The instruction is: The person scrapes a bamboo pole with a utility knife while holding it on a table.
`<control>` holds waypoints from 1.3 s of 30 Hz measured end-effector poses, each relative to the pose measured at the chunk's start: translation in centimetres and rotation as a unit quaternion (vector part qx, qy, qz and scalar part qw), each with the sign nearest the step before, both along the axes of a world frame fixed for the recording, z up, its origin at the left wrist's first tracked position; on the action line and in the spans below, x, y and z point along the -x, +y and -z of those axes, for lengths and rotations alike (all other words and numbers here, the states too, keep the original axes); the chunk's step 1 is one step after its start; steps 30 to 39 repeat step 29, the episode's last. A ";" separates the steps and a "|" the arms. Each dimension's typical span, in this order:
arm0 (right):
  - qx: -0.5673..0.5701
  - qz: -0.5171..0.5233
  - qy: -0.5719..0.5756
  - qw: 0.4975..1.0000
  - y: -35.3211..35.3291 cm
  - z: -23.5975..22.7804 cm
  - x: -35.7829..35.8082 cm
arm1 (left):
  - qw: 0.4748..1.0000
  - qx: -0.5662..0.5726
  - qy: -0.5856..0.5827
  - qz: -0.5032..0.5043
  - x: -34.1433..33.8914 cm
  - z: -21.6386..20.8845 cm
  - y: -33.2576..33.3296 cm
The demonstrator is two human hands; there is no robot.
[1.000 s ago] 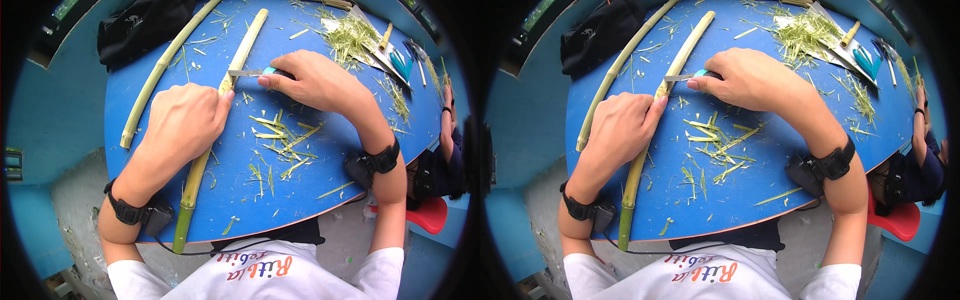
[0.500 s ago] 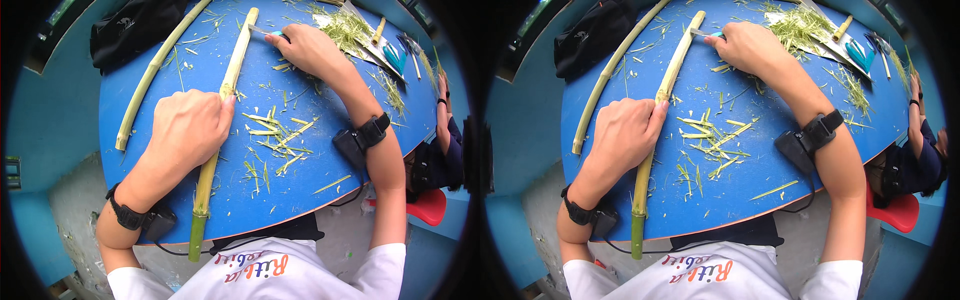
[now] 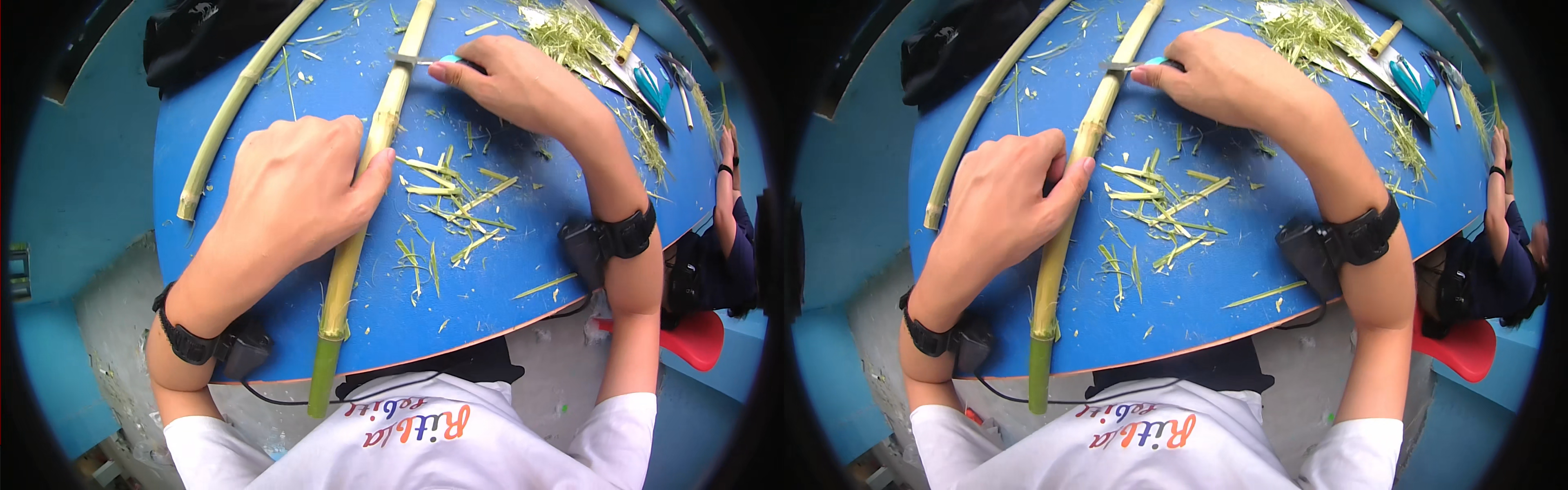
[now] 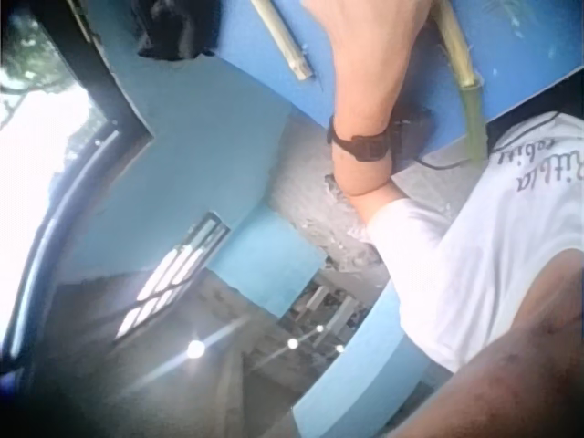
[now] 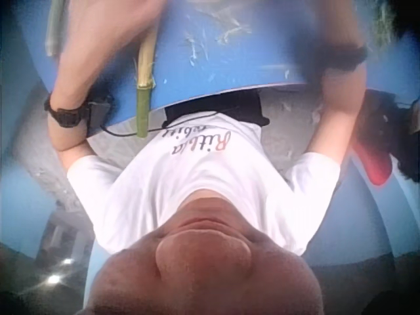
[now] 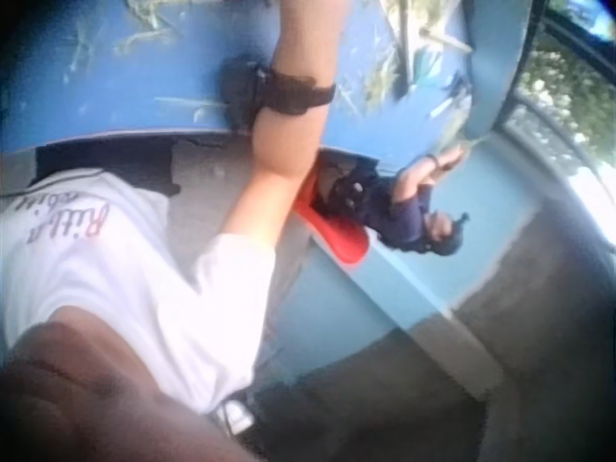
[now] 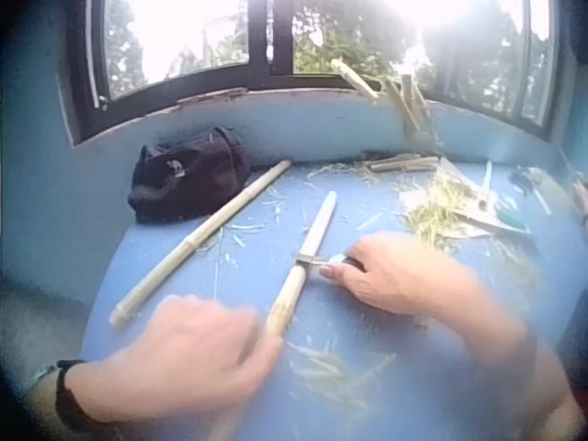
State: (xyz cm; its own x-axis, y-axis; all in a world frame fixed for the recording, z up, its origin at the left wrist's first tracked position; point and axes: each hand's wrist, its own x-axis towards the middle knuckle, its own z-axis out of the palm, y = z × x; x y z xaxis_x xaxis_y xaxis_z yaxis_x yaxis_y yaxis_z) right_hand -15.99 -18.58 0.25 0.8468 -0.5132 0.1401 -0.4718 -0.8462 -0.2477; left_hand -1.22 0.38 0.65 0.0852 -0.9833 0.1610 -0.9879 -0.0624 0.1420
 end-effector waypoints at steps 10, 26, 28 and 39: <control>-0.040 -0.076 0.015 0.996 3.3 -0.5 -0.3 | 0.993 0.077 -0.085 0.030 -1.7 1.2 0.0; -0.054 -0.053 0.010 0.997 4.5 -1.1 0.1 | 0.999 0.026 -0.037 -0.021 -0.4 0.7 -0.3; -0.067 -0.026 0.062 0.996 4.7 -2.2 0.2 | 0.999 0.025 -0.038 -0.030 -0.2 0.6 -0.3; -0.092 -0.001 0.104 0.990 4.7 -2.6 0.0 | 0.998 0.026 -0.043 -0.030 -0.1 0.6 -0.3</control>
